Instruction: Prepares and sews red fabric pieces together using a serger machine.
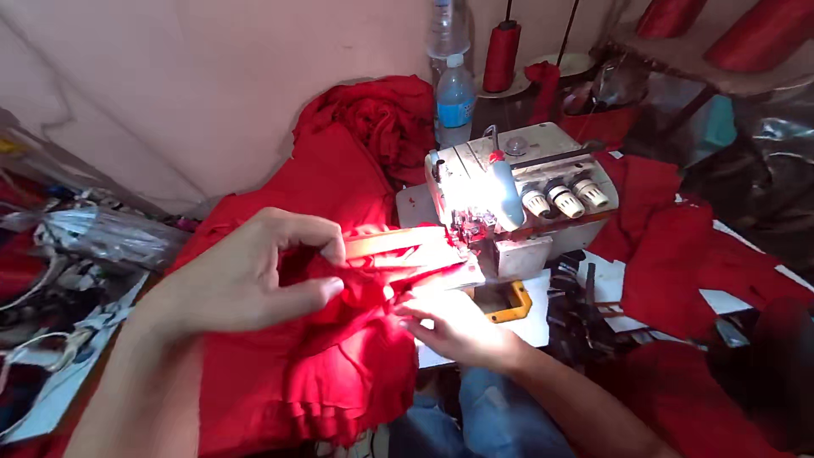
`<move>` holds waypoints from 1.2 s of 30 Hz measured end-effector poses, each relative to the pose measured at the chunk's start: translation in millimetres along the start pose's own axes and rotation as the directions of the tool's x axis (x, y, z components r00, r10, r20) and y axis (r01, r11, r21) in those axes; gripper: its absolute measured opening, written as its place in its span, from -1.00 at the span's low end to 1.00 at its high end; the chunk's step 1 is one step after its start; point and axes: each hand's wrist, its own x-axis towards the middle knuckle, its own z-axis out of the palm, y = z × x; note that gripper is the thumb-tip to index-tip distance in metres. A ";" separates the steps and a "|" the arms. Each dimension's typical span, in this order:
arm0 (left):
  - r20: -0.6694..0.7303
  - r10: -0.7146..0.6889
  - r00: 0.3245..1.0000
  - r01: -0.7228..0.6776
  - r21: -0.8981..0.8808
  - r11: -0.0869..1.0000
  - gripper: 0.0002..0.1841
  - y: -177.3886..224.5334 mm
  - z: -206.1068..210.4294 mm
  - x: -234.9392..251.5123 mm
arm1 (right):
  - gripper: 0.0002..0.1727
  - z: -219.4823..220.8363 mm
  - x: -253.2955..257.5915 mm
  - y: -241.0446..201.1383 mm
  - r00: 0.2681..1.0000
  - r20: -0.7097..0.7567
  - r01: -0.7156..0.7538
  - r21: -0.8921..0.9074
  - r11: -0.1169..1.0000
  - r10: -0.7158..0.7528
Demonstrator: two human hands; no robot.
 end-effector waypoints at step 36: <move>-0.185 0.090 0.979 -0.033 0.291 0.956 -0.76 132.7 215.9 17.6 | -0.86 -40.1 -117.9 15.3 0.964 -0.263 0.005 -0.150 0.989 -0.045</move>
